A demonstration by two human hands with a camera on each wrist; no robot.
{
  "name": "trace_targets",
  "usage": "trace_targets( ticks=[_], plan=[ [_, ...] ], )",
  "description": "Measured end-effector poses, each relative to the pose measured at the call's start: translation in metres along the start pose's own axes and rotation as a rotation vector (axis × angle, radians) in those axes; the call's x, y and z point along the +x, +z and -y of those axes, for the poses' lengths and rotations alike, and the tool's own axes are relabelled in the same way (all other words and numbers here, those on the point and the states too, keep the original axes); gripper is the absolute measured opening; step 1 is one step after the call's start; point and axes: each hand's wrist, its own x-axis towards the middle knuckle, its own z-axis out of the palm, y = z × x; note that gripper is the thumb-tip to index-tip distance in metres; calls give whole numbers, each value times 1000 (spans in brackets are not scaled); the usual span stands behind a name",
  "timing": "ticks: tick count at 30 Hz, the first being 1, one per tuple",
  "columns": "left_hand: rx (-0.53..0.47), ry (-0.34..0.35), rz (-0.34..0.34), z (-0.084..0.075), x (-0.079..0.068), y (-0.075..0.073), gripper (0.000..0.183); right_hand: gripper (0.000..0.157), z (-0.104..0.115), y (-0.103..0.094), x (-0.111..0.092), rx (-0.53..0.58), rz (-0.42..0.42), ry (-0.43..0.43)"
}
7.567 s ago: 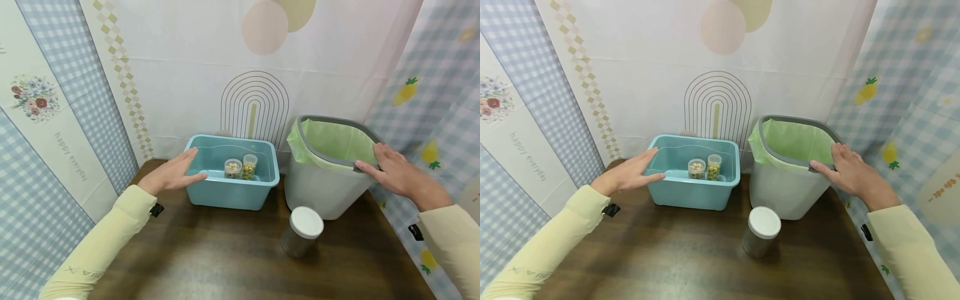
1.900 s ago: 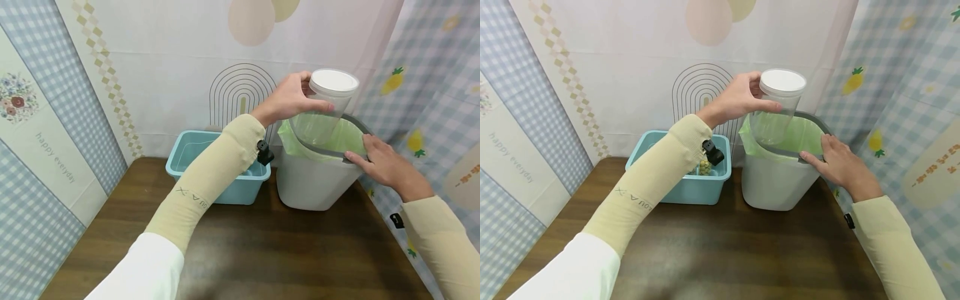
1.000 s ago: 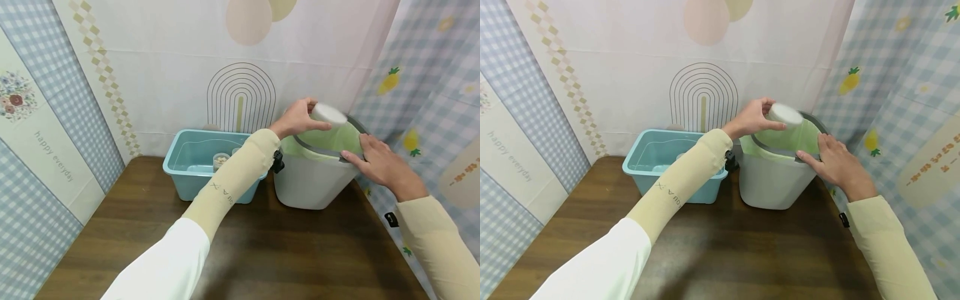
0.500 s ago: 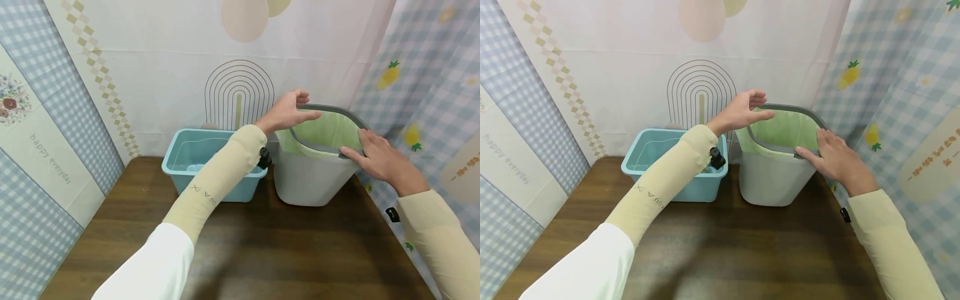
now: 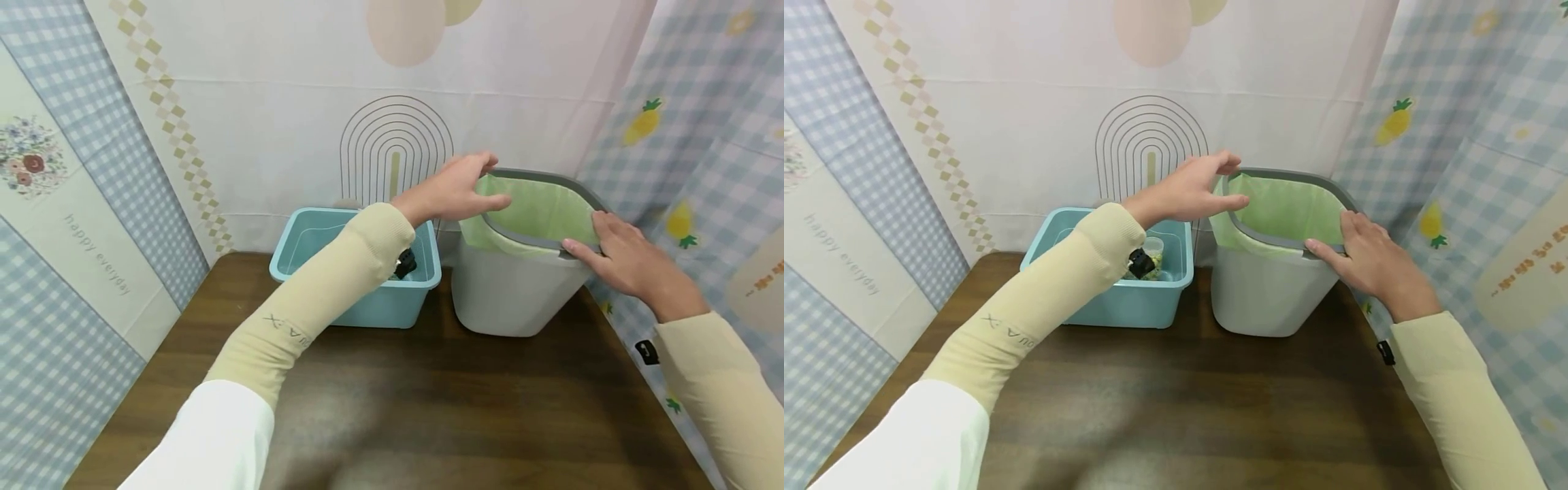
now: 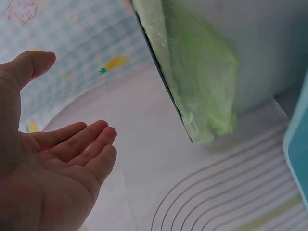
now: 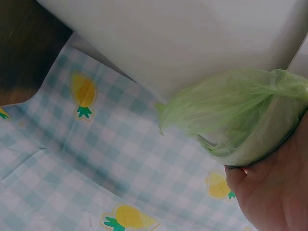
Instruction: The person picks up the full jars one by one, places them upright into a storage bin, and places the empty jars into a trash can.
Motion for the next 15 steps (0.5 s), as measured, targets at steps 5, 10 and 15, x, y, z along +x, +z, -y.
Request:
trace_targets(
  ticks=[5, 10, 15],
  plan=[
    [124, 57, 66, 9, -20, 0, 74, 98, -1, 0, -2, -1, -2, -6],
    [176, 86, 85, 23, -41, 2, 71, 98, 0, 0, -1, 0, -3, -9],
    [229, 16, 133, 37, -61, 3, 72, 99, 1, 1, 1, -11, 17, -2]
  ],
)
